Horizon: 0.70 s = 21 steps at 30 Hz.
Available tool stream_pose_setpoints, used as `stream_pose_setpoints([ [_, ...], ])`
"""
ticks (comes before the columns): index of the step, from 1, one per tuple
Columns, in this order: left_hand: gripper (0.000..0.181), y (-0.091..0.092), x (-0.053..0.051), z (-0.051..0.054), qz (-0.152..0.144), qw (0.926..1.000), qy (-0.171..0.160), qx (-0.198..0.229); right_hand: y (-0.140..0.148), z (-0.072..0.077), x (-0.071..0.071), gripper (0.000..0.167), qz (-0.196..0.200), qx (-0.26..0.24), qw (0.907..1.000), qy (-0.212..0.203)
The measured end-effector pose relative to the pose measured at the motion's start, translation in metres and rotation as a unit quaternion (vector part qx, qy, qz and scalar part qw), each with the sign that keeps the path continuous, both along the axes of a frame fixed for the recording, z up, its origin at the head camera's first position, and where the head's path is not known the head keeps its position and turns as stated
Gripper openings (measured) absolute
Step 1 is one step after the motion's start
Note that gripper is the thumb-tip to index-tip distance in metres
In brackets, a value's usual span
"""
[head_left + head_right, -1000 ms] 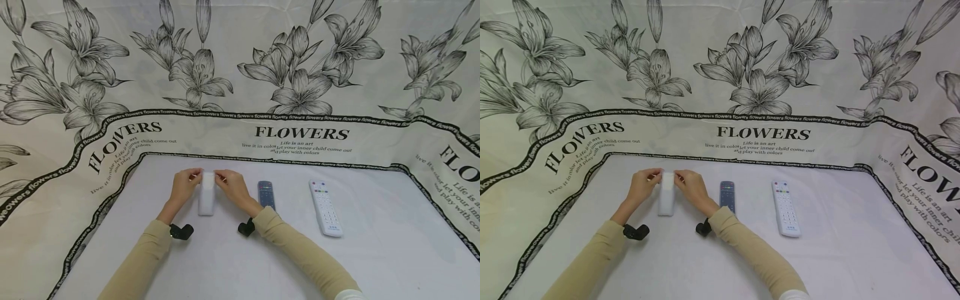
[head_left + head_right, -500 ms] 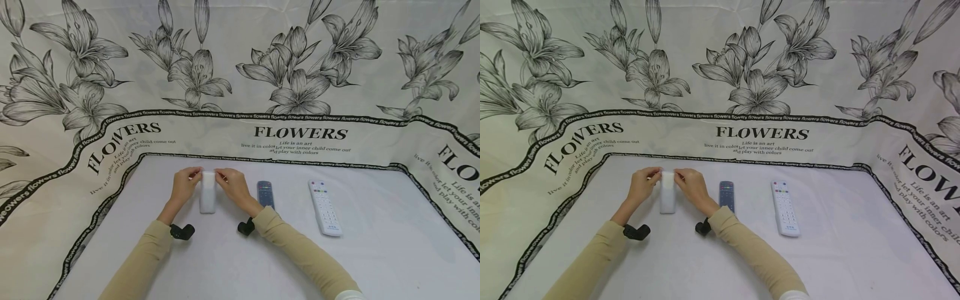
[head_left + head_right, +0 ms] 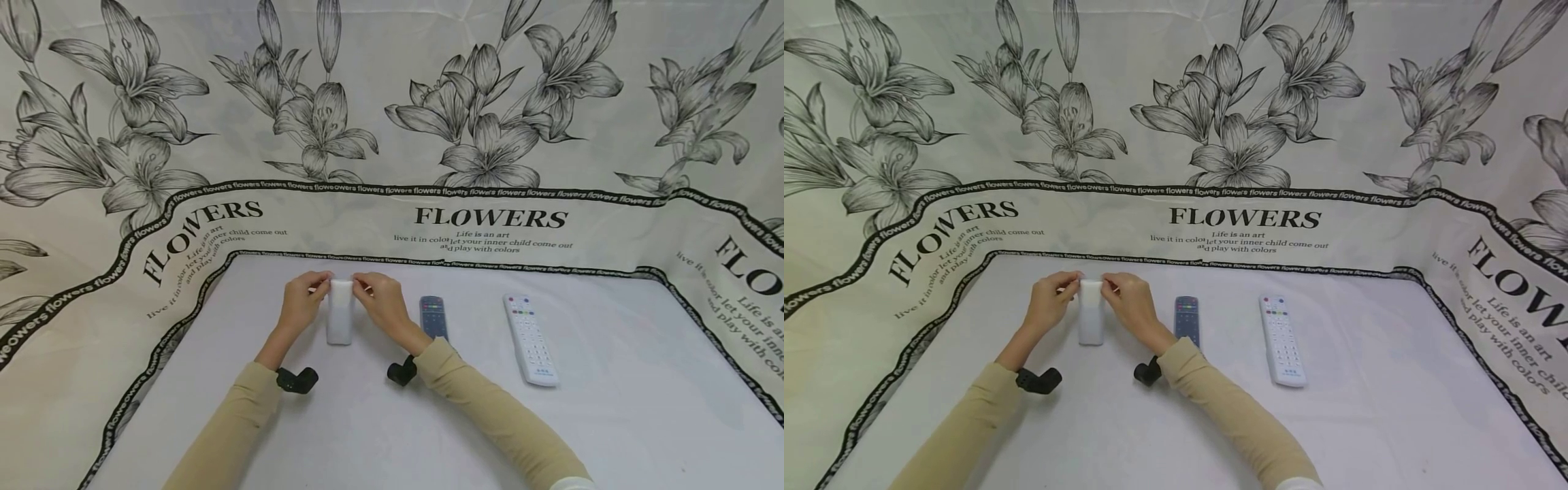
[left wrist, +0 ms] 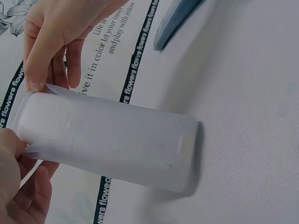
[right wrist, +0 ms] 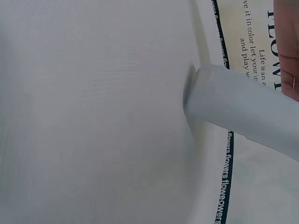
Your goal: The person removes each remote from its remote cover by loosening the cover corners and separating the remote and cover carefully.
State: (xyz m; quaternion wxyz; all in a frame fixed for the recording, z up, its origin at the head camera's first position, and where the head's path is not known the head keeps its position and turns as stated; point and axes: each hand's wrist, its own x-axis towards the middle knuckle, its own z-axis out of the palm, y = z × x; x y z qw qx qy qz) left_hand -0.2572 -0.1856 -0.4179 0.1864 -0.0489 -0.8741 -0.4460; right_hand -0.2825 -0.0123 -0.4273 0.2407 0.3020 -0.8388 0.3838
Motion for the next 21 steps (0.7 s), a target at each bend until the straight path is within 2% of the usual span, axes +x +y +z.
stream_pose_setpoints([
  [3, 0.024, 0.0, 0.001, 0.002, -0.006, 0.9999, -0.007, 0.007, 0.0, 0.001, 0.001, 0.02, 0.004, -0.007, 1.0, -0.003],
  [12, 0.029, -0.007, 0.003, 0.002, -0.046, 0.996, -0.069, 0.034, 0.0, 0.005, 0.005, 0.019, 0.02, -0.006, 0.9996, -0.021],
  [21, 0.033, -0.011, 0.006, 0.003, -0.077, 0.9916, -0.093, 0.048, 0.001, 0.013, 0.009, 0.019, 0.028, 0.0, 0.9982, -0.053],
])
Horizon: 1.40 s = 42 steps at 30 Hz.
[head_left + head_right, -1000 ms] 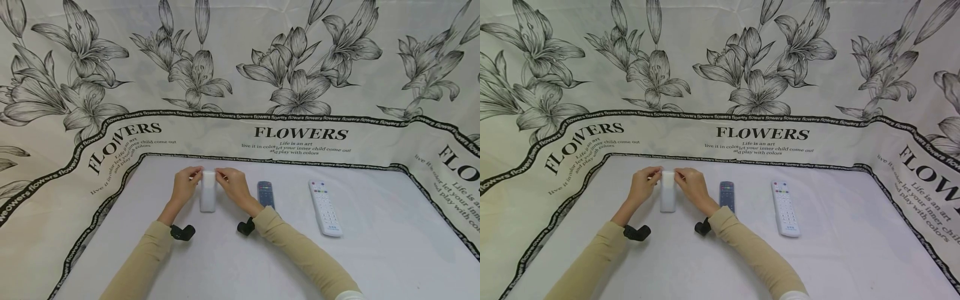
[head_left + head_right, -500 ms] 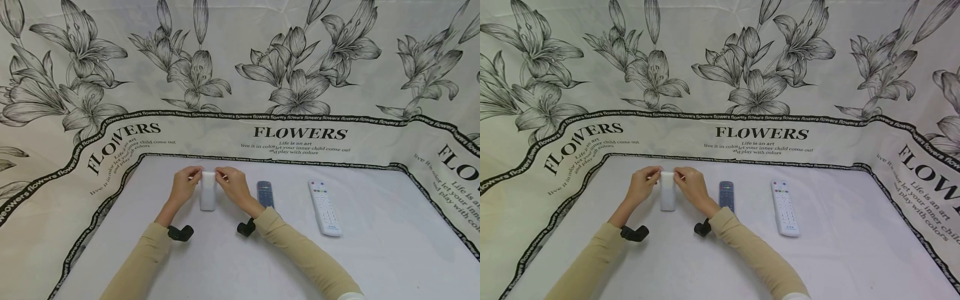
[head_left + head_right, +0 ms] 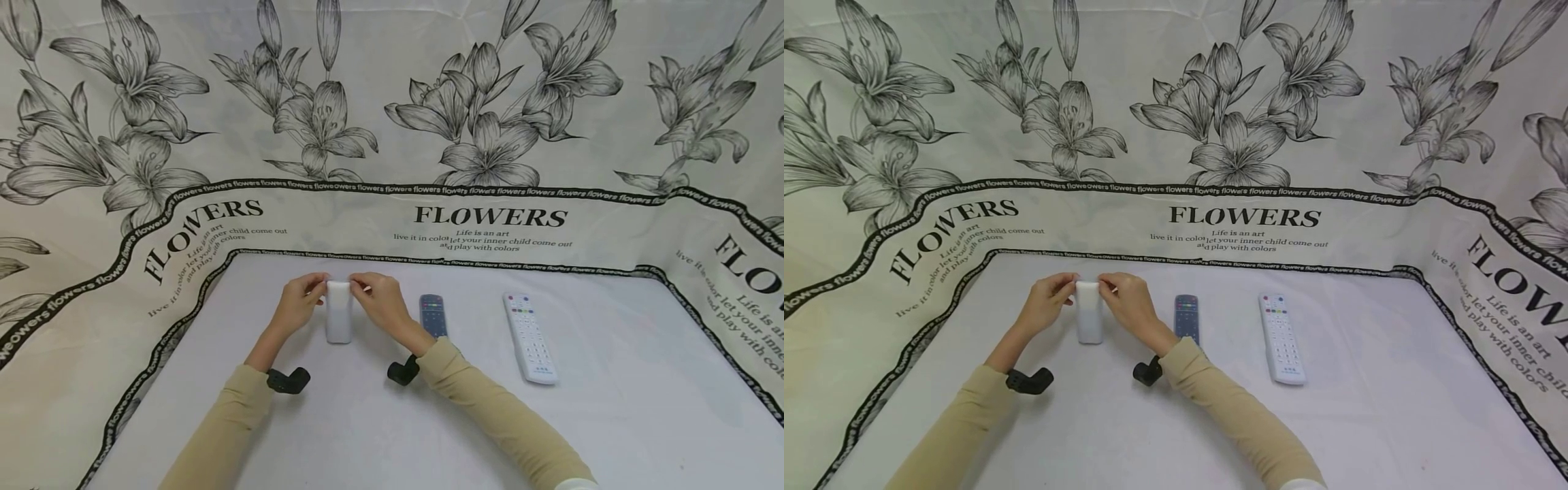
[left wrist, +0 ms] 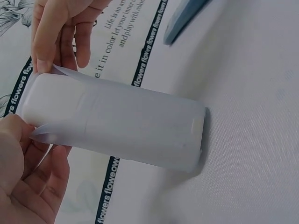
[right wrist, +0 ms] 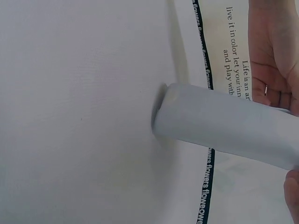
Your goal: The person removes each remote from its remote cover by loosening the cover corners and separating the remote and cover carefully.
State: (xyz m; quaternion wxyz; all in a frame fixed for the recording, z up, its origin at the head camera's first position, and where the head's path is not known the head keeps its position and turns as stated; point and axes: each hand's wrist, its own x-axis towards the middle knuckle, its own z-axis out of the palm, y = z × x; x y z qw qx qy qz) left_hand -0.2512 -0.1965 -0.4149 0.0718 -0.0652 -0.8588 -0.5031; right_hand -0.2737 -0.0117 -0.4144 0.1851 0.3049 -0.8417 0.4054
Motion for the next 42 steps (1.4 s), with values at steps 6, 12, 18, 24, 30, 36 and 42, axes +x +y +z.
stream_pose_setpoints([
  [6, 0.034, -0.0012, 0.001, -0.0001, -0.004, 0.9999, -0.011, 0.007, 0.0005, 0.0034, 0.0011, 0.021, 0.005, -0.001, 0.9994, -0.034],
  [12, 0.034, -0.0017, 0.0012, -0.0009, -0.002, 0.9998, -0.018, 0.008, 0.0005, 0.0074, 0.0027, 0.022, 0.008, -0.007, 0.998, -0.062],
  [18, 0.035, -0.0013, 0.0025, -0.0011, -0.004, 0.9996, -0.025, 0.011, 0.0004, 0.0084, 0.0041, 0.021, 0.004, -0.004, 0.9967, -0.081],
  [24, 0.036, -0.0012, 0.0038, -0.0023, -0.007, 0.9993, -0.031, 0.02, -0.0003, 0.0062, 0.0059, 0.021, -0.001, -0.01, 0.9953, -0.096],
  [30, 0.036, -0.002, 0.0038, -0.0043, -0.006, 0.999, -0.026, 0.036, -0.0004, 0.0045, 0.0036, 0.021, 0.001, -0.018, 0.9926, -0.12],
  [36, 0.034, -0.003, 0.0039, -0.0069, -0.004, 0.9986, -0.021, 0.048, 0.0005, 0.0044, 0.0019, 0.024, 0.011, -0.021, 0.9878, -0.154],
  [42, 0.034, -0.0026, 0.0074, -0.0069, 0.004, 0.9977, -0.032, 0.059, 0.0005, 0.0047, 0.0014, 0.023, 0.013, -0.017, 0.987, -0.159],
])
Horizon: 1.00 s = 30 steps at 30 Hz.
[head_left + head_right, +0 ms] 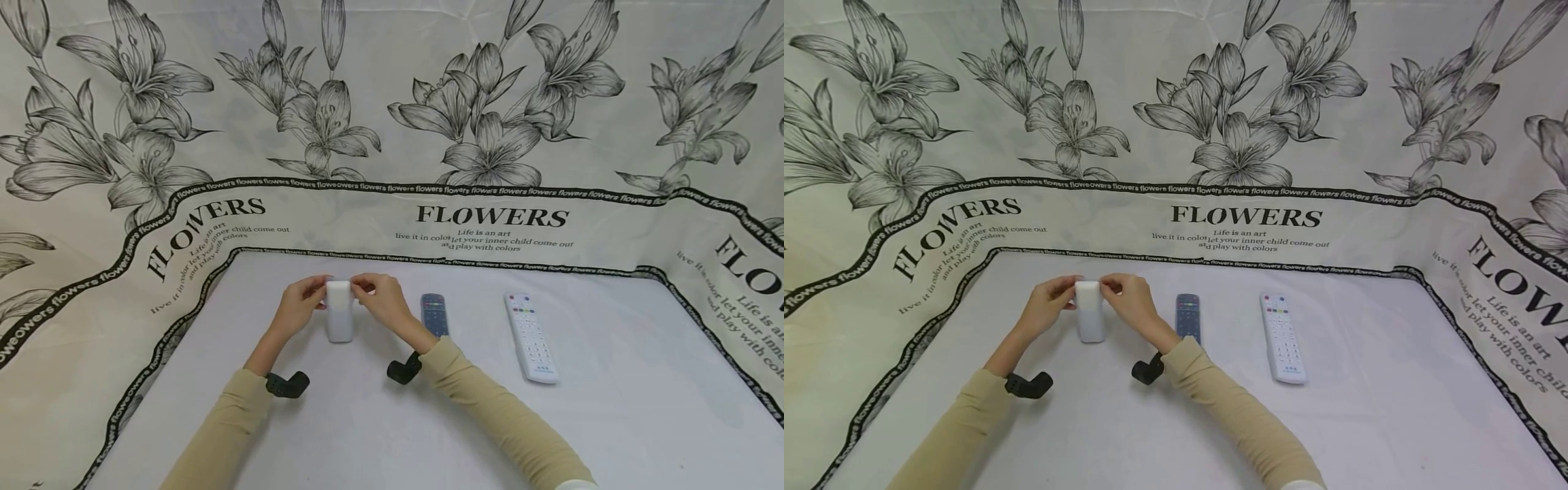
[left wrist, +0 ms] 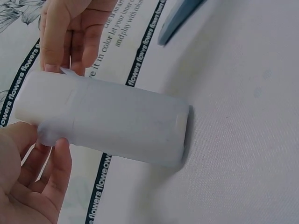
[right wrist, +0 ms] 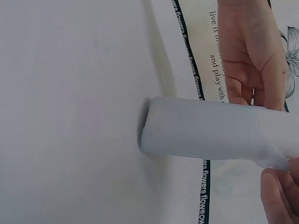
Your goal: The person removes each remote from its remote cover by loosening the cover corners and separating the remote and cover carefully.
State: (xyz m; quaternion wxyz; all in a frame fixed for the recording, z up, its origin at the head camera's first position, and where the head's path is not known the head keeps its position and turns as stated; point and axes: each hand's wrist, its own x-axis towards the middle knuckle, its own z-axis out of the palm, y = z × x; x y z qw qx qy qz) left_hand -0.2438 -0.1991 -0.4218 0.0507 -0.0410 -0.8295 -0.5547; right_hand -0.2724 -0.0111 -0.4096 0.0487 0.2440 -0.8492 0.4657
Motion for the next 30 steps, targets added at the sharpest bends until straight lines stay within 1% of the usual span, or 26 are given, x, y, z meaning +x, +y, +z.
stream_pose_setpoints([
  [8, 0.035, -0.001, 0.0, -0.006, 0.01, 0.9999, -0.009, 0.009, -0.001, -0.004, 0.001, 0.022, 0.007, 0.0, 1.0, -0.006],
  [12, 0.033, -0.002, 0.001, -0.008, 0.017, 0.9996, -0.01, 0.017, -0.001, -0.008, 0.003, 0.022, 0.011, -0.019, 0.9993, -0.032],
  [13, 0.033, -0.001, 0.002, -0.009, 0.02, 0.9995, -0.006, 0.022, -0.001, -0.009, 0.004, 0.023, 0.012, -0.027, 0.9987, -0.041],
  [16, 0.031, 0.0, 0.004, -0.011, 0.029, 0.9982, 0.022, 0.048, -0.002, -0.01, 0.006, 0.026, 0.018, -0.052, 0.9956, -0.076],
  [18, 0.031, 0.001, 0.006, -0.013, 0.039, 0.9959, 0.047, 0.067, -0.001, -0.012, 0.007, 0.029, 0.024, -0.058, 0.9927, -0.102],
  [20, 0.032, 0.002, 0.008, -0.016, 0.05, 0.9936, 0.058, 0.082, -0.001, -0.013, 0.007, 0.033, 0.033, -0.056, 0.9892, -0.132],
  [23, 0.034, 0.004, 0.009, -0.019, 0.072, 0.9921, 0.045, 0.092, 0.001, -0.017, 0.008, 0.037, 0.044, -0.042, 0.9851, -0.161],
  [24, 0.035, 0.004, 0.01, -0.02, 0.078, 0.9923, 0.034, 0.09, 0.001, -0.018, 0.008, 0.037, 0.046, -0.037, 0.9843, -0.167],
  [27, 0.037, 0.006, 0.011, -0.024, 0.088, 0.9924, 0.012, 0.085, 0.001, -0.022, 0.007, 0.037, 0.051, -0.032, 0.9849, -0.162],
  [30, 0.044, 0.008, 0.013, -0.026, 0.089, 0.9929, 0.0, 0.079, 0.001, -0.024, 0.007, 0.035, 0.051, -0.038, 0.9866, -0.15],
])
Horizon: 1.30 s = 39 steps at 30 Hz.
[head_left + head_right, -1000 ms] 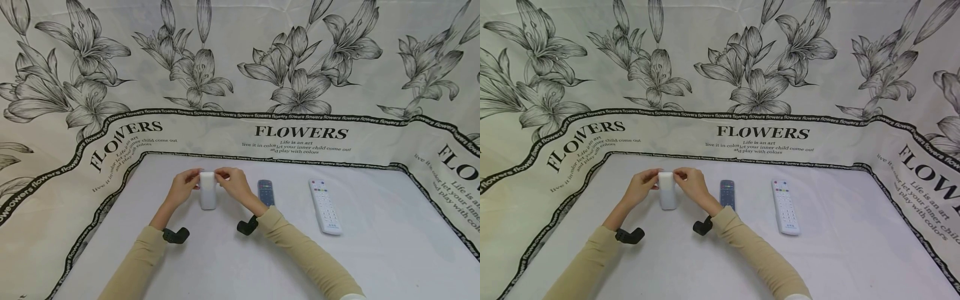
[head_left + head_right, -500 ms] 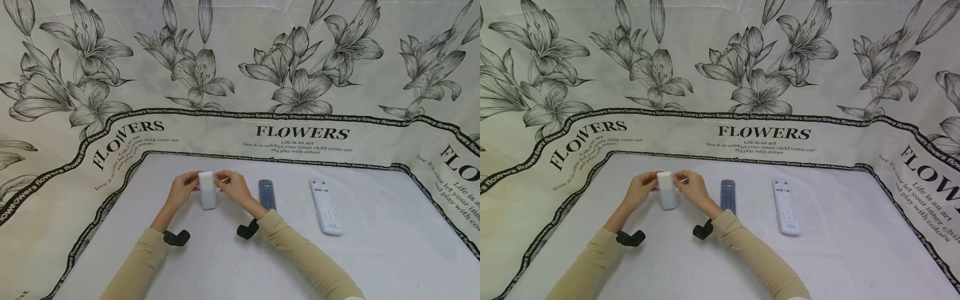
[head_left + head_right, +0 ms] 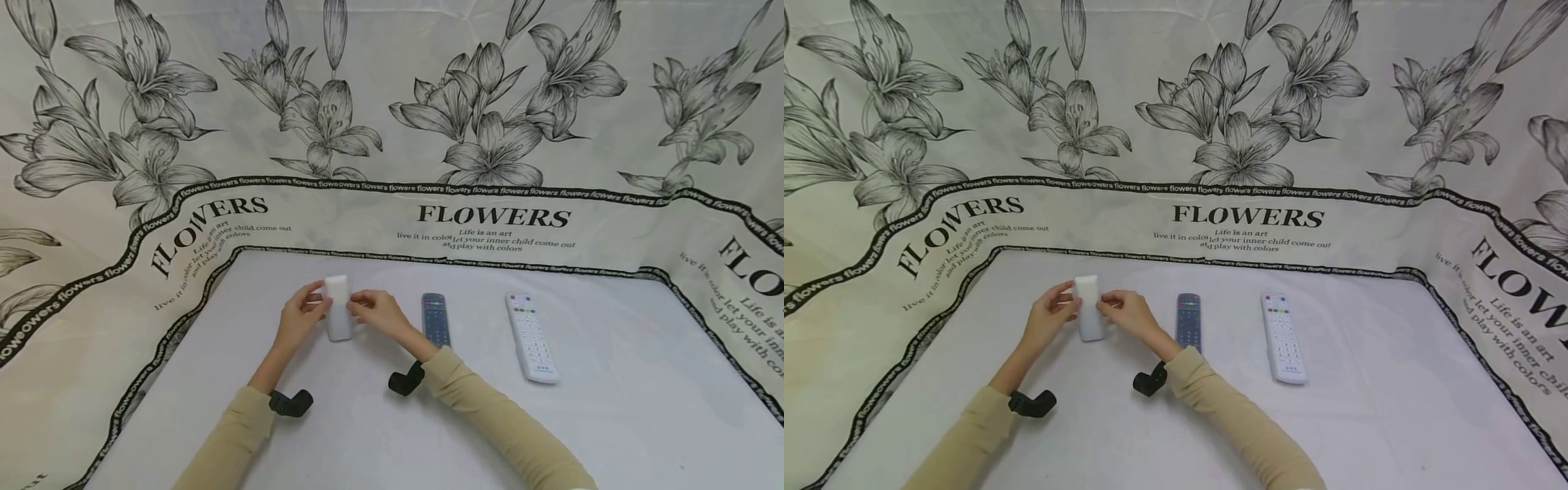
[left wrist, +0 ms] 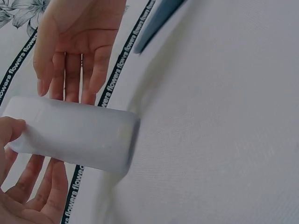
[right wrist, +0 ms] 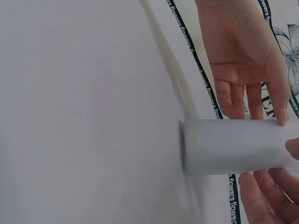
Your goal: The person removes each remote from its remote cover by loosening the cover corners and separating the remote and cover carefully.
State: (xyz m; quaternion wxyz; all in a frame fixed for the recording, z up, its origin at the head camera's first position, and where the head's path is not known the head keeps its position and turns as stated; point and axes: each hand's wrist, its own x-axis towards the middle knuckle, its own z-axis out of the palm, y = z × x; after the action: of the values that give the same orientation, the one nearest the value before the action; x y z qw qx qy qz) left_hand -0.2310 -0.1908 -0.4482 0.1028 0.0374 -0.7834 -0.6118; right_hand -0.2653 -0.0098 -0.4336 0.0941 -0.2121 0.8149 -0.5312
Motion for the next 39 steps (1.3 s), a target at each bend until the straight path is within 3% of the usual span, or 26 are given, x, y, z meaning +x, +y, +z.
stream_pose_setpoints([
  [3, 0.049, 0.002, 0.002, -0.001, 0.0, 1.0, 0.004, -0.004, 0.0, -0.001, 0.001, 0.033, -0.005, -0.012, 0.9998, 0.014],
  [9, 0.05, 0.005, 0.004, 0.001, -0.011, 0.9988, 0.048, -0.01, -0.001, 0.0, 0.003, 0.027, -0.038, -0.01, 0.9972, 0.063],
  [15, 0.044, 0.006, 0.003, 0.001, -0.007, 0.9992, 0.037, -0.012, -0.001, 0.002, 0.003, 0.025, -0.061, 0.006, 0.9947, 0.083],
  [21, 0.037, 0.011, 0.0, -0.001, 0.023, 0.9992, 0.029, -0.015, 0.001, 0.004, 0.001, 0.021, -0.066, 0.016, 0.9949, 0.074],
  [27, 0.034, 0.016, -0.002, -0.003, 0.049, 0.9975, 0.046, -0.025, 0.002, 0.005, -0.001, 0.019, -0.07, 0.024, 0.9948, 0.07],
  [39, 0.03, 0.018, -0.002, -0.005, 0.055, 0.9972, 0.044, -0.027, 0.003, 0.006, -0.003, 0.02, -0.082, 0.039, 0.9941, 0.058],
])
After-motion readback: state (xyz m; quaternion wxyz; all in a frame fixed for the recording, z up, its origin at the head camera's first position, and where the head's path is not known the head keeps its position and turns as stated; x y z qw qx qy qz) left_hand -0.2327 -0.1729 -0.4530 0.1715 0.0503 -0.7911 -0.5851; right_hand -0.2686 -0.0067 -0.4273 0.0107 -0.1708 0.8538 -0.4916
